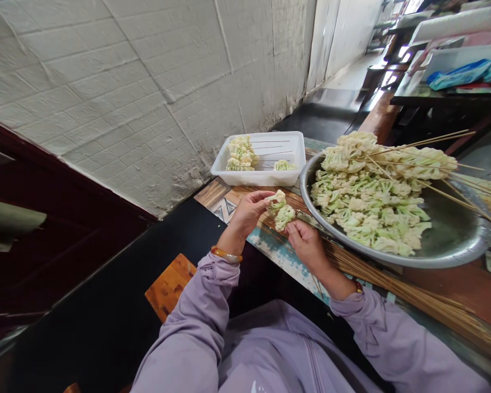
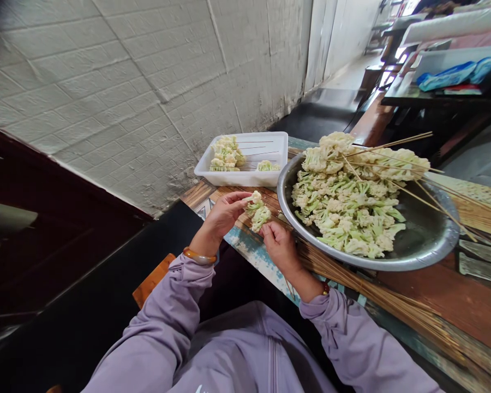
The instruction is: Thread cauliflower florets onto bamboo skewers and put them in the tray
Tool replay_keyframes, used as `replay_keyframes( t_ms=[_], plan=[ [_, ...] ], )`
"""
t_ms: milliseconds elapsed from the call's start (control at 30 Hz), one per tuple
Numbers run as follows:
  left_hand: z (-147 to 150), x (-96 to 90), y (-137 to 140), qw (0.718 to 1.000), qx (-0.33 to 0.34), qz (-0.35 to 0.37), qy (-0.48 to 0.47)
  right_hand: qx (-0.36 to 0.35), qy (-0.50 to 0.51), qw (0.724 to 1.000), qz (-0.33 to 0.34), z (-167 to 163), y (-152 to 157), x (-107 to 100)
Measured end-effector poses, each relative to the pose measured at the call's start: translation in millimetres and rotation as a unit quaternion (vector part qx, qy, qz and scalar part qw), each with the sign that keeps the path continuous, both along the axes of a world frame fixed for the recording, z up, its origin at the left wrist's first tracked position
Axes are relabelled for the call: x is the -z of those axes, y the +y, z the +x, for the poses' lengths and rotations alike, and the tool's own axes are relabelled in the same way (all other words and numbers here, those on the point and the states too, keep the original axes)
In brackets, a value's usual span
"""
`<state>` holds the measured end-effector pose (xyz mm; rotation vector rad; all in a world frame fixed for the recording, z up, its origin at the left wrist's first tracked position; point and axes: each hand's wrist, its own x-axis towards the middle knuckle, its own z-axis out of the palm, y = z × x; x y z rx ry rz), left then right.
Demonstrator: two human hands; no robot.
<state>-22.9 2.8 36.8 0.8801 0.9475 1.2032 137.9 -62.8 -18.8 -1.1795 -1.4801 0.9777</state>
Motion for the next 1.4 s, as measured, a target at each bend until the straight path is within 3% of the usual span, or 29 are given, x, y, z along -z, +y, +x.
replay_keyframes(
  t_ms=[267,867,1400],
  plan=[
    [6,-2.9,7,0.999,-0.040,-0.019,0.010,-0.010,-0.003,1.000,0.001,0,-1,-3],
    [10,-2.5,4,0.998,-0.036,-0.034,-0.036,0.004,0.016,1.000,-0.004,-1,-1,-6],
    [5,1.3,7,0.999,-0.046,0.012,0.026,0.004,-0.004,1.000,0.005,-1,0,-2]
  ],
)
